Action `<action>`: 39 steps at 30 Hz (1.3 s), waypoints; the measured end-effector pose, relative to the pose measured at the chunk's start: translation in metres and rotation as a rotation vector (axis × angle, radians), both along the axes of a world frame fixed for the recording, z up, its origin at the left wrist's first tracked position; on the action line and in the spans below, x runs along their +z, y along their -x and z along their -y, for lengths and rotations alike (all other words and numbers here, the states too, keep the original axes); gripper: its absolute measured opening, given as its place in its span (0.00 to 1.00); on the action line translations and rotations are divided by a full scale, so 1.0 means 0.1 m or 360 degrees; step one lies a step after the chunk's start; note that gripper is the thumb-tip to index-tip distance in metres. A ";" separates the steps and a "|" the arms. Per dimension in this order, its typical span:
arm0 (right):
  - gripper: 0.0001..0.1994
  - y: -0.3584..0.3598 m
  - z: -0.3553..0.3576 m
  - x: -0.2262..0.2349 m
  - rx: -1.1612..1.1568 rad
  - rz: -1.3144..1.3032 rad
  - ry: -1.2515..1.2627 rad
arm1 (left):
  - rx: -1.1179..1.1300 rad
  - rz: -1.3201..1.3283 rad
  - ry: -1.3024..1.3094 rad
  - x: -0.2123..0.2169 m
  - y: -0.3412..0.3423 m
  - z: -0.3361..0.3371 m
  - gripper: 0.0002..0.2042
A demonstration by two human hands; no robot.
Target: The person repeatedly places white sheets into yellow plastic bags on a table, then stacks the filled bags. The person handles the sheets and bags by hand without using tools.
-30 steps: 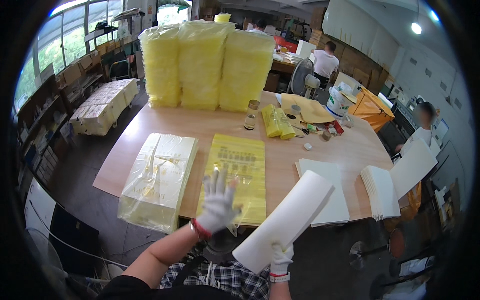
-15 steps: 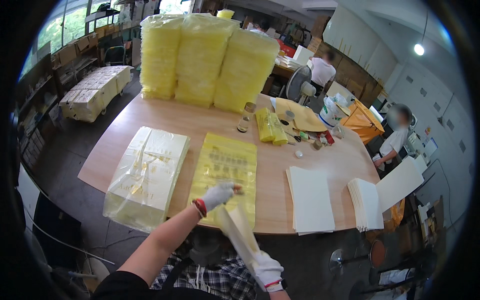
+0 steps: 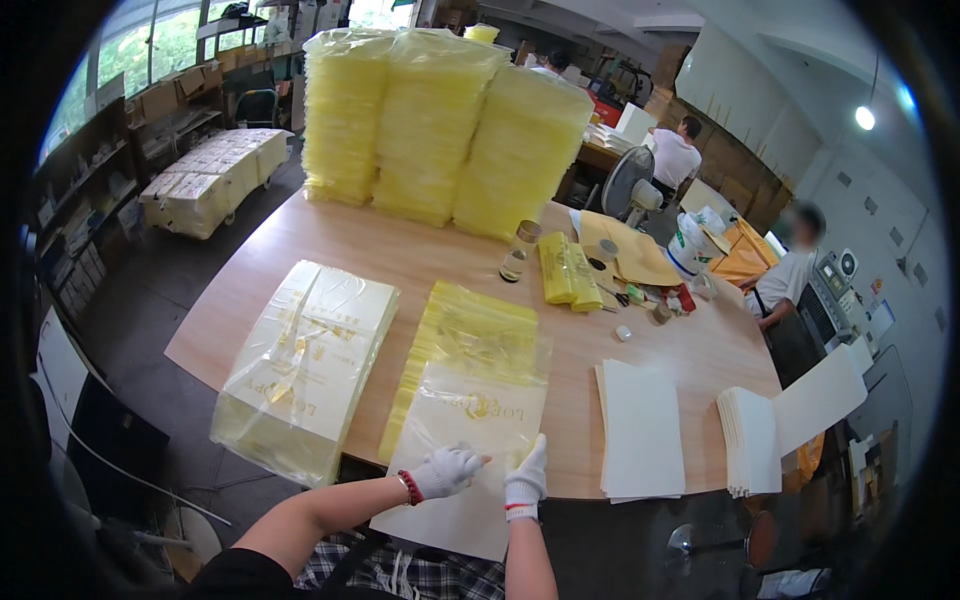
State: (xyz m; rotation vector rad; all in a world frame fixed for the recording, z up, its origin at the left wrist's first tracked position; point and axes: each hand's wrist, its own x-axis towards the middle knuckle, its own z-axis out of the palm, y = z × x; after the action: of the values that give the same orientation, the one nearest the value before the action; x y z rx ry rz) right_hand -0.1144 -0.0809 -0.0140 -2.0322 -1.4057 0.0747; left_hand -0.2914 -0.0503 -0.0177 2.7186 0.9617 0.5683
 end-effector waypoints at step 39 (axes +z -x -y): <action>0.20 0.16 -1.43 -0.56 0.0327 -0.1491 0.0803 | 0.1138 0.0841 0.0401 -0.35 1.68 1.12 0.05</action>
State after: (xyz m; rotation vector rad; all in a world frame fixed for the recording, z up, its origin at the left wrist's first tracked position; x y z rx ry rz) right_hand -0.1301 0.0621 -0.0702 -1.7741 -1.0002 1.3897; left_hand -0.4596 -0.1623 -0.0529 1.7990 1.6782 1.1130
